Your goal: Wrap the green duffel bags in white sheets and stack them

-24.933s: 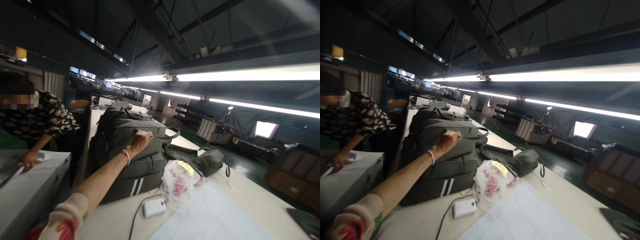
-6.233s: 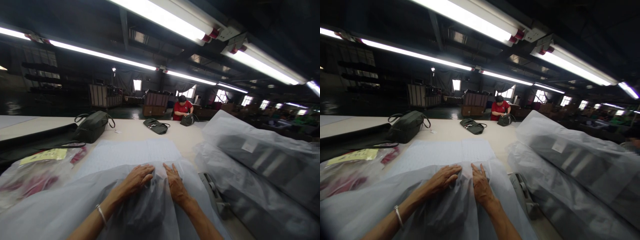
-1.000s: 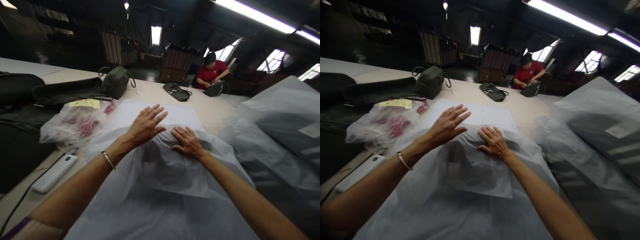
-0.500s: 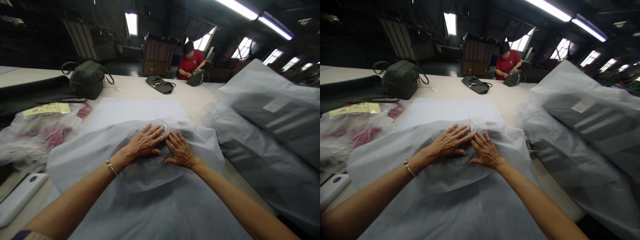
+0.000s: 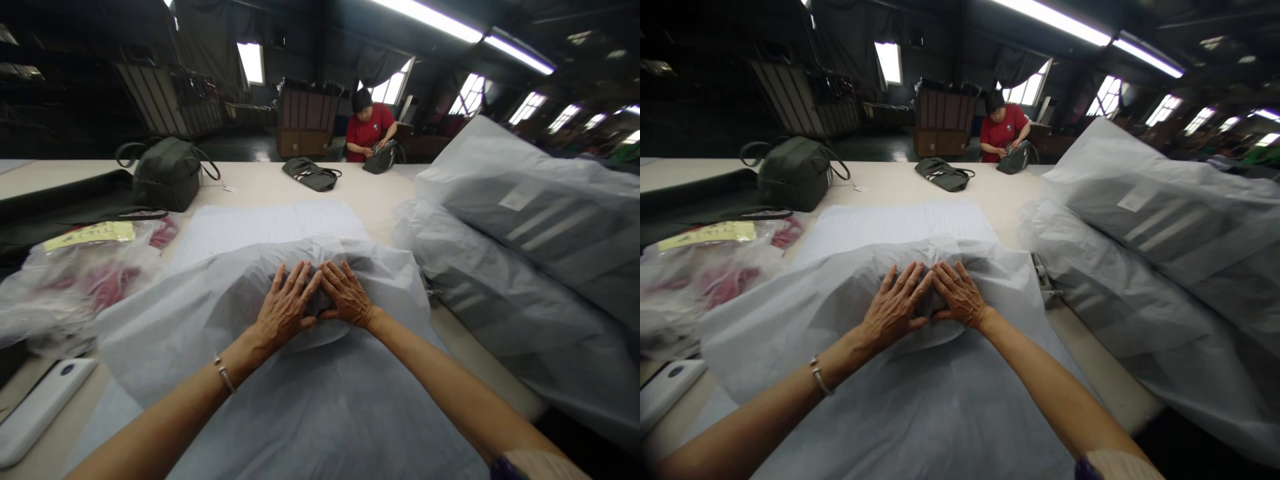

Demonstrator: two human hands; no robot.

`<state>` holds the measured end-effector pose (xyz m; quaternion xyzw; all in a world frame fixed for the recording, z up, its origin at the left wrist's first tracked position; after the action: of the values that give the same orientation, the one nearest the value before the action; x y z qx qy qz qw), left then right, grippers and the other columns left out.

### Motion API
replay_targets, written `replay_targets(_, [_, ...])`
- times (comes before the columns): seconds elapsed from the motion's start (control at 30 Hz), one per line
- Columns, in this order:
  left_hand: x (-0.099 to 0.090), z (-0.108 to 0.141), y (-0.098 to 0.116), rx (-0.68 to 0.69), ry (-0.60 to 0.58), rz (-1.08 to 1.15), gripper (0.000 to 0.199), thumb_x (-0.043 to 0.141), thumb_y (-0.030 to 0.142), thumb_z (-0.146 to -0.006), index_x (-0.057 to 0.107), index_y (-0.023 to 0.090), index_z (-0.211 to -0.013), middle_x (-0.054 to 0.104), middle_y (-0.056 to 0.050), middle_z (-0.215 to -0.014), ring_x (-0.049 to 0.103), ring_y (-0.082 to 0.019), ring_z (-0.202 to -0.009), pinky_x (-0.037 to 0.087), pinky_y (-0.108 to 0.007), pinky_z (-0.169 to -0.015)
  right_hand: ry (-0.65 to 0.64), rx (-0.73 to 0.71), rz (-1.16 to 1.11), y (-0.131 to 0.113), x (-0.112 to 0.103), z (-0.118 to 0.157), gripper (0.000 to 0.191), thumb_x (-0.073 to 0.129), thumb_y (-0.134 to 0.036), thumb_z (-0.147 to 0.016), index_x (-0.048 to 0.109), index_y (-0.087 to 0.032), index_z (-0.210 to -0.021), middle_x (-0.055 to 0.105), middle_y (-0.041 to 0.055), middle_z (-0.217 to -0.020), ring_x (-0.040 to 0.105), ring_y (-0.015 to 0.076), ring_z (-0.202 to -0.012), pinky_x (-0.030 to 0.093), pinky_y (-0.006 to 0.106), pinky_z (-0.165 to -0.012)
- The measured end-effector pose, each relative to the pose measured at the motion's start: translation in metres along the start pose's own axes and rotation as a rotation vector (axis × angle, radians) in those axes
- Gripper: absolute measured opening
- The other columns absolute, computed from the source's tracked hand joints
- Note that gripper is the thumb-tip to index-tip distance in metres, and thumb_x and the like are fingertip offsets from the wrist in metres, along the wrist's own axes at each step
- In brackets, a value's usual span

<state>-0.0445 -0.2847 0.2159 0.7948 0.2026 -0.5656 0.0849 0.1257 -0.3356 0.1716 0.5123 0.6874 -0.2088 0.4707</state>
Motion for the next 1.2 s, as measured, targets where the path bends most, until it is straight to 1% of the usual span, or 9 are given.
replay_targets(0.3, [0.014,0.007,0.013,0.007,0.021,-0.070,0.092,0.066,0.049,-0.081,0.020,0.016,-0.155,0.015,-0.015,-0.161,0.010,-0.031,-0.150,0.011,-0.057,-0.122,0.021,0.018,0.029,-0.005,-0.002,0.024,0.099,0.054,-0.071,-0.082,0.022,-0.010,-0.153,0.040,0.0189,-0.153,0.022,0.0334,-0.148,0.013,0.059,-0.122])
replay_targets(0.53, [0.023,0.005,0.023,-0.032,-0.034,-0.135,0.089,0.064,0.043,-0.084,0.019,0.010,-0.154,0.010,-0.018,-0.160,0.004,-0.033,-0.149,0.011,-0.059,-0.121,0.041,0.084,0.029,-0.005,0.006,0.030,0.092,0.067,-0.055,-0.081,0.025,-0.015,-0.152,0.038,0.0172,-0.154,0.025,0.0333,-0.147,0.018,0.060,-0.121])
replay_targets(0.7, [0.023,0.005,0.025,-0.029,-0.033,-0.103,0.094,0.068,0.036,-0.081,0.015,0.010,-0.155,0.011,-0.020,-0.160,0.003,-0.033,-0.149,0.009,-0.059,-0.121,0.011,0.179,0.023,-0.016,-0.021,0.060,0.081,0.070,-0.038,-0.083,0.030,-0.017,-0.150,0.036,0.0160,-0.156,0.020,0.0340,-0.148,0.018,0.063,-0.120])
replay_targets(0.77, [0.023,0.005,0.025,-0.026,-0.024,-0.089,0.094,0.068,0.032,-0.081,0.015,0.011,-0.155,0.011,-0.019,-0.160,0.003,-0.033,-0.149,0.008,-0.059,-0.121,-0.003,0.201,-0.036,-0.031,-0.040,0.089,0.071,0.068,-0.034,-0.086,0.036,-0.018,-0.147,0.044,0.0146,-0.151,0.025,0.0319,-0.147,0.022,0.062,-0.119])
replay_targets(0.83, [0.023,0.004,0.024,-0.025,-0.015,-0.076,0.093,0.068,0.027,-0.080,0.016,0.010,-0.155,0.011,-0.020,-0.160,0.004,-0.033,-0.149,0.006,-0.059,-0.121,-0.026,0.160,-0.153,-0.055,-0.057,0.126,0.055,0.065,-0.033,-0.088,0.047,-0.019,-0.139,0.059,0.0121,-0.137,0.039,0.0275,-0.141,0.030,0.056,-0.118])
replay_targets(0.9, [0.024,0.004,0.025,-0.020,-0.006,-0.058,0.094,0.070,0.025,-0.078,0.017,0.008,-0.154,0.011,-0.021,-0.160,0.004,-0.034,-0.149,0.003,-0.059,-0.121,-0.075,0.101,-0.301,-0.085,-0.071,0.165,0.039,0.063,-0.033,-0.089,0.057,-0.020,-0.125,0.070,0.0083,-0.119,0.056,0.0221,-0.125,0.040,0.048,-0.113])
replay_targets(0.97, [0.024,0.004,0.025,-0.017,0.005,-0.037,0.095,0.070,0.025,-0.078,0.017,0.007,-0.154,0.010,-0.021,-0.160,0.003,-0.034,-0.149,0.001,-0.059,-0.121,-0.149,0.083,-0.427,-0.116,-0.079,0.201,0.030,0.063,-0.033,-0.089,0.061,-0.020,-0.116,0.073,0.0065,-0.108,0.064,0.0195,-0.112,0.047,0.043,-0.106])
replay_targets(1.07, [0.024,0.004,0.025,-0.010,0.015,-0.019,0.095,0.070,0.023,-0.078,0.015,0.006,-0.154,0.009,-0.022,-0.161,0.001,-0.034,-0.150,-0.002,-0.058,-0.121,-0.291,0.119,-0.526,-0.152,-0.079,0.236,0.040,0.065,-0.037,-0.085,0.060,-0.018,-0.120,0.071,0.0109,-0.116,0.061,0.0241,-0.116,0.047,0.047,-0.106])
replay_targets(1.2, [0.024,0.004,0.025,-0.004,0.025,0.005,0.095,0.068,0.021,-0.078,0.014,0.006,-0.154,0.009,-0.022,-0.161,0.000,-0.033,-0.149,-0.001,-0.059,-0.121,-0.420,0.219,-0.564,-0.176,-0.063,0.249,0.056,0.064,-0.026,-0.077,0.053,-0.016,-0.131,0.061,0.0149,-0.133,0.050,0.0294,-0.130,0.039,0.054,-0.112])
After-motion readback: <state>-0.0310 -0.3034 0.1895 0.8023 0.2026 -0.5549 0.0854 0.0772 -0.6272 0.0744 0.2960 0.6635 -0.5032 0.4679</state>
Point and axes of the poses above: each hand's wrist, its own z-axis away from the middle knuckle, its own x-axis out of the palm, y = z × x, the point moved 4 cm from there along -z, towards the middle knuckle
